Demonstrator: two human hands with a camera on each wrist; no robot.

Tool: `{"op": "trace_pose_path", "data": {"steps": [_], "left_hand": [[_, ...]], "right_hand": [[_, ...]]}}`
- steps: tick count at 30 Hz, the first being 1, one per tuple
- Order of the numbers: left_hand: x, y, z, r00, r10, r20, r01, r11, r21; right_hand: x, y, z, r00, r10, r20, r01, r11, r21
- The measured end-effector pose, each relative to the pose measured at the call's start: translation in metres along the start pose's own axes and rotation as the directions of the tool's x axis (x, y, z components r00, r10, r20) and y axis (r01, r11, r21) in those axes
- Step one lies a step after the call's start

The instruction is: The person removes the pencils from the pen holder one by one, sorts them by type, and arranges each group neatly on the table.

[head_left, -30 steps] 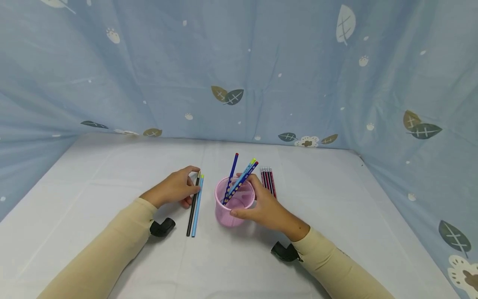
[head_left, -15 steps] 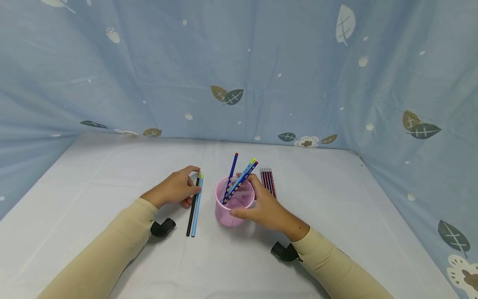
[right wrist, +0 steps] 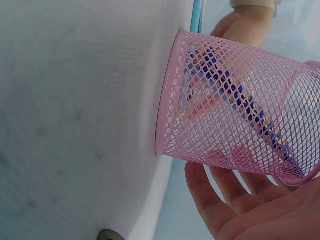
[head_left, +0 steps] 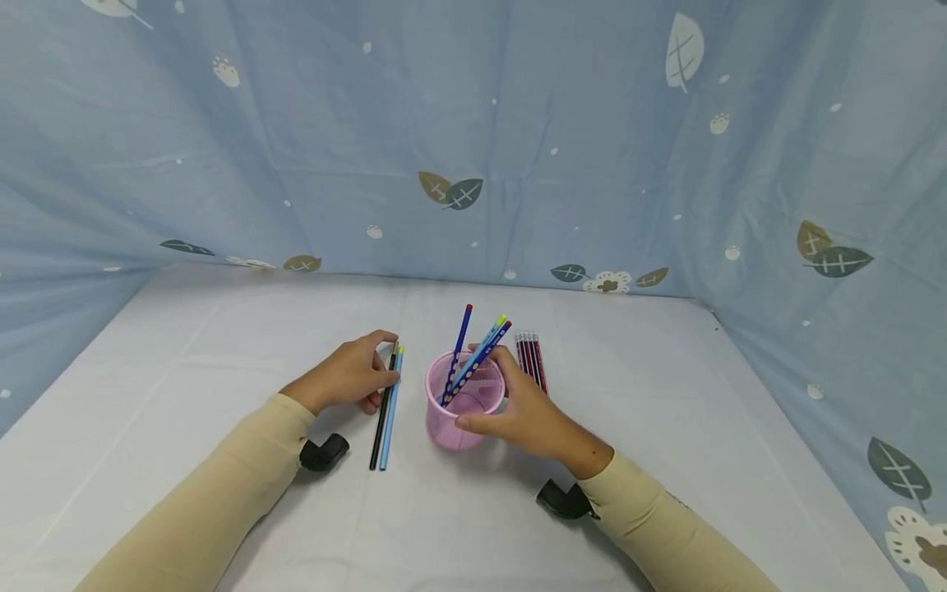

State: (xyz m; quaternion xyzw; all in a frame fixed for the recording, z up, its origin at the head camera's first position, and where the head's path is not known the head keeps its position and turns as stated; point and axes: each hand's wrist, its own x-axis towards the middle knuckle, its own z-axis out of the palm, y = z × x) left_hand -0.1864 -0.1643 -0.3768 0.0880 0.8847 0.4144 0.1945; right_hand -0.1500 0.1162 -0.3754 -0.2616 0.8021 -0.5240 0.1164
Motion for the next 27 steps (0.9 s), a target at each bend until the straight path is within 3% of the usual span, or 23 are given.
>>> {"op": "trace_pose_path", "data": {"steps": [14, 20, 27], "left_hand": [[-0.001, 0.0, 0.0, 1.0, -0.013, -0.006, 0.013, 1.0, 0.026], [0.001, 0.004, 0.001, 0.995, 0.046, -0.093, -0.033, 0.989, 0.142], [0.001, 0.013, 0.006, 0.969, 0.127, -0.214, -0.093, 0.982, 0.163]], "right_hand": [[-0.001, -0.001, 0.0, 1.0, 0.011, -0.01, -0.011, 1.0, -0.023], [-0.001, -0.001, 0.0, 1.0, 0.01, -0.01, -0.01, 1.0, -0.018], [0.0, -0.001, 0.0, 1.0, 0.017, -0.001, -0.017, 1.0, -0.001]]}}
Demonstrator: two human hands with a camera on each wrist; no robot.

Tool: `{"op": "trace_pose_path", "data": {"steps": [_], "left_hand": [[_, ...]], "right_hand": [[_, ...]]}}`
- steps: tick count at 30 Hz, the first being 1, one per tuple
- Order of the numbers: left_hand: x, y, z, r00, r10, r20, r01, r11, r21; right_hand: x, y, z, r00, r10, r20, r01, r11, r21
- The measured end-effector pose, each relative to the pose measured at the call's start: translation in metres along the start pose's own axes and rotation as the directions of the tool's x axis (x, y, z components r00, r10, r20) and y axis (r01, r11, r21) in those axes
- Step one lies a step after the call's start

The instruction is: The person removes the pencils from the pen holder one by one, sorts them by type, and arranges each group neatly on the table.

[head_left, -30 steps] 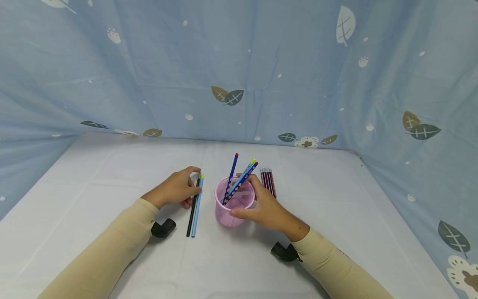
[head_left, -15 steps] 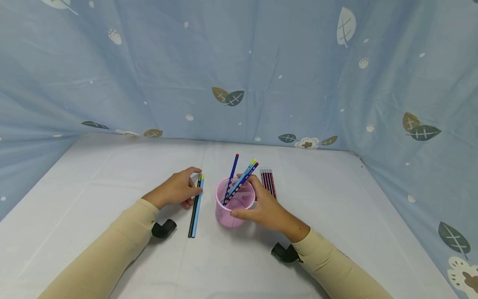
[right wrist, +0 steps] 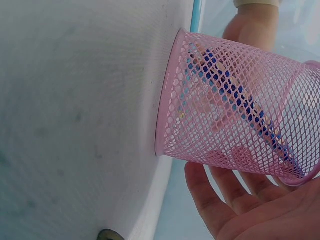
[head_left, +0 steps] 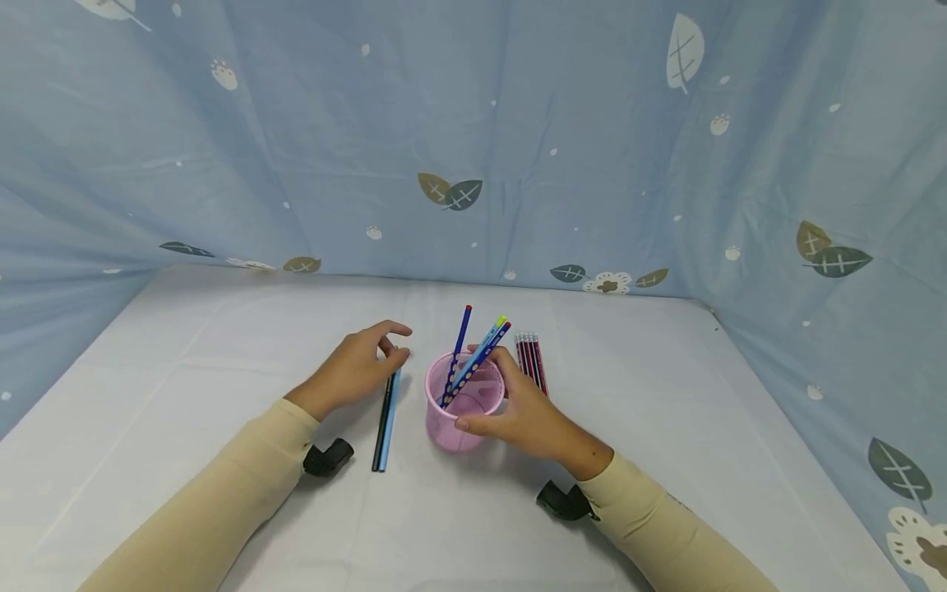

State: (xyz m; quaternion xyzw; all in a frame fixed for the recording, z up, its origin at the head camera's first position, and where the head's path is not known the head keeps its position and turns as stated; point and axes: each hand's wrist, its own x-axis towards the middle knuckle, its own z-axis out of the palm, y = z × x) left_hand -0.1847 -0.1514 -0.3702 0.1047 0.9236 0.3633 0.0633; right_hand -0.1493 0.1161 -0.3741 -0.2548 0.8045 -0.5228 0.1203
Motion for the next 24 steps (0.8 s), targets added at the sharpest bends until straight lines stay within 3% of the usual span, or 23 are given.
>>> {"op": "trace_pose_path", "data": {"steps": [5, 12, 24], "left_hand": [[-0.003, 0.009, 0.003, 0.996, 0.042, -0.081, -0.045, 0.998, -0.041], [-0.007, 0.022, 0.01, 0.982, 0.128, -0.138, -0.145, 0.982, -0.122], [-0.017, 0.043, 0.022, 0.967, 0.219, -0.128, -0.239, 0.956, -0.172]], "right_hand": [[0.001, 0.0, 0.001, 1.0, -0.006, -0.001, 0.006, 1.0, -0.003], [0.001, 0.001, 0.001, 1.0, -0.014, -0.002, 0.014, 1.0, -0.001], [0.001, 0.001, 0.002, 1.0, -0.02, -0.003, 0.02, 1.0, 0.001]]}}
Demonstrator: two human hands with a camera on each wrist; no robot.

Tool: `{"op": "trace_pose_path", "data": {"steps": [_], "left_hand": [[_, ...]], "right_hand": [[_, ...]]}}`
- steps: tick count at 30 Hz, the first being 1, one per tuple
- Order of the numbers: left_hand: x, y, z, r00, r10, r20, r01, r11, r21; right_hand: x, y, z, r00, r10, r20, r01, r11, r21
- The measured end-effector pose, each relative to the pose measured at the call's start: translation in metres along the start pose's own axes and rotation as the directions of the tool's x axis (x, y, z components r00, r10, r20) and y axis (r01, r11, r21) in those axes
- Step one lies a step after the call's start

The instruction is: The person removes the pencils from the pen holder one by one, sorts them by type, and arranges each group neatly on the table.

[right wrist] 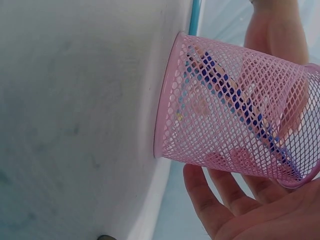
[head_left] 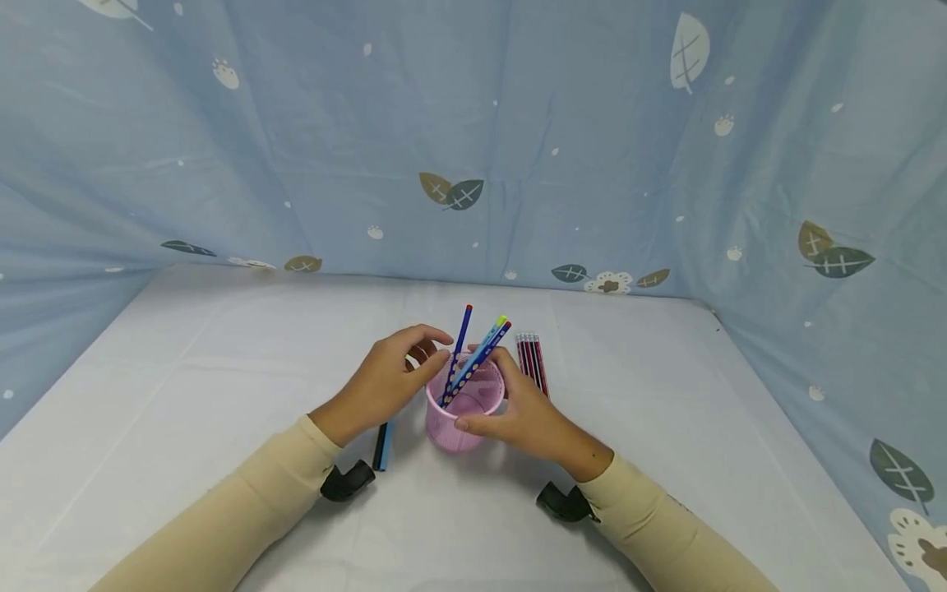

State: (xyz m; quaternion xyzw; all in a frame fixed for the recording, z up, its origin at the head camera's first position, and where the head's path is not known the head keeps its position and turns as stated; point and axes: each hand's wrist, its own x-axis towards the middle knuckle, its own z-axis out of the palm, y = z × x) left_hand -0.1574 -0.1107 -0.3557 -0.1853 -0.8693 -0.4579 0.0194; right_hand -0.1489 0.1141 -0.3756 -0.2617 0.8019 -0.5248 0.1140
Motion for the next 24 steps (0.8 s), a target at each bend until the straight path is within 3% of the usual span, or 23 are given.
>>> {"op": "trace_pose_path", "data": {"steps": [6, 11, 24], "left_hand": [[-0.0017, 0.0023, 0.0026, 1.0, 0.001, -0.031, -0.001, 1.0, 0.004], [-0.0023, 0.0044, 0.0042, 0.998, -0.035, -0.045, 0.035, 0.999, -0.013], [-0.0015, 0.0052, 0.0049, 0.99, -0.134, 0.045, 0.136, 0.989, -0.059]], "right_hand": [[-0.0007, -0.001, 0.0019, 1.0, -0.01, 0.004, 0.01, 1.0, -0.007], [-0.0014, -0.001, 0.0023, 1.0, -0.01, 0.006, 0.01, 1.0, -0.009], [-0.0019, 0.0003, 0.0025, 1.0, -0.017, 0.008, 0.017, 1.0, -0.008]]}}
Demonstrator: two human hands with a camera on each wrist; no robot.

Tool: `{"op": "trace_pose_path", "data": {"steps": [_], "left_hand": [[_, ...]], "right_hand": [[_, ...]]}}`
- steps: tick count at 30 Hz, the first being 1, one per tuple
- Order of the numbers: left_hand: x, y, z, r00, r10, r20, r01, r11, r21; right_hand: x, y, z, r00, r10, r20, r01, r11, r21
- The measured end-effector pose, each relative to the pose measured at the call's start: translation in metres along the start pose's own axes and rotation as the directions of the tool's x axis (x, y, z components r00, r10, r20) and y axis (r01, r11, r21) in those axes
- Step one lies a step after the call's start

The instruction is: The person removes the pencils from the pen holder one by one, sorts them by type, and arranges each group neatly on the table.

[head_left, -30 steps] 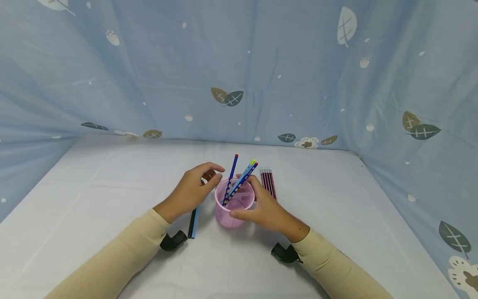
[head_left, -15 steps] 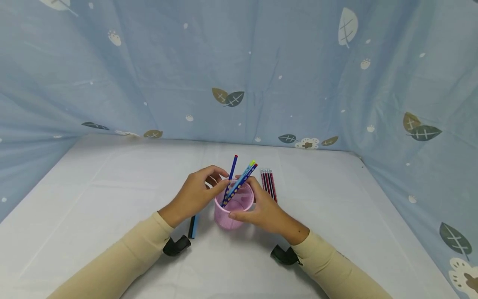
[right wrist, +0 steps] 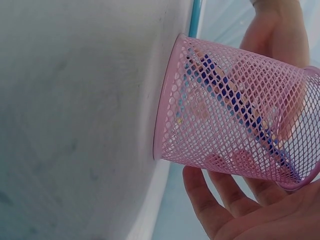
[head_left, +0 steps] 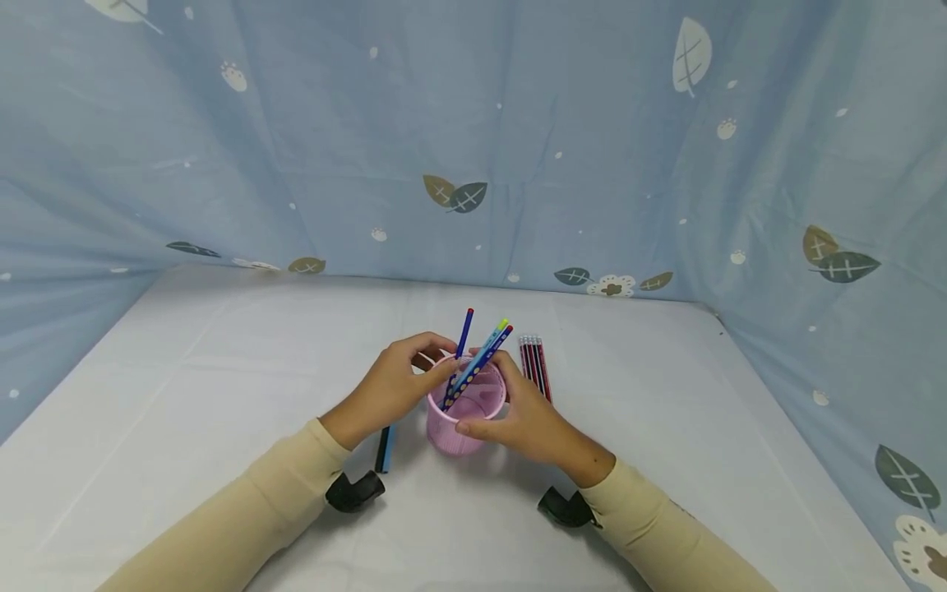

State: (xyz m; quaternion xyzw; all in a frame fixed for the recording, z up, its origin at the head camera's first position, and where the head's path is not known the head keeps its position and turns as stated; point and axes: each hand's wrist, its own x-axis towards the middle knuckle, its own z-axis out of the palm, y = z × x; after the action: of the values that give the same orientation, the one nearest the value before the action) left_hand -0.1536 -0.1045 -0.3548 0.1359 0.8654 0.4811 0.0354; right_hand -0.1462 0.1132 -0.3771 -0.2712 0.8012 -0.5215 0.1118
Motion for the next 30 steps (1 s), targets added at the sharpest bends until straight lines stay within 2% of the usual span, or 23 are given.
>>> {"op": "trace_pose_path", "data": {"steps": [9, 22, 30], "left_hand": [[0.0004, -0.0003, 0.0029, 0.999, -0.026, -0.045, 0.026, 1.0, -0.007], [0.001, -0.0014, 0.0051, 0.99, 0.067, -0.124, -0.071, 0.997, -0.022], [0.0004, -0.0005, 0.003, 0.986, 0.103, -0.131, -0.106, 0.994, -0.018]], "right_hand": [[-0.001, 0.0018, 0.0018, 1.0, 0.017, -0.006, -0.017, 1.0, -0.004], [-0.0009, 0.0012, 0.0, 1.0, -0.003, -0.014, 0.003, 1.0, -0.011], [0.0005, 0.0008, -0.0003, 1.0, -0.006, -0.003, 0.006, 1.0, -0.001]]}}
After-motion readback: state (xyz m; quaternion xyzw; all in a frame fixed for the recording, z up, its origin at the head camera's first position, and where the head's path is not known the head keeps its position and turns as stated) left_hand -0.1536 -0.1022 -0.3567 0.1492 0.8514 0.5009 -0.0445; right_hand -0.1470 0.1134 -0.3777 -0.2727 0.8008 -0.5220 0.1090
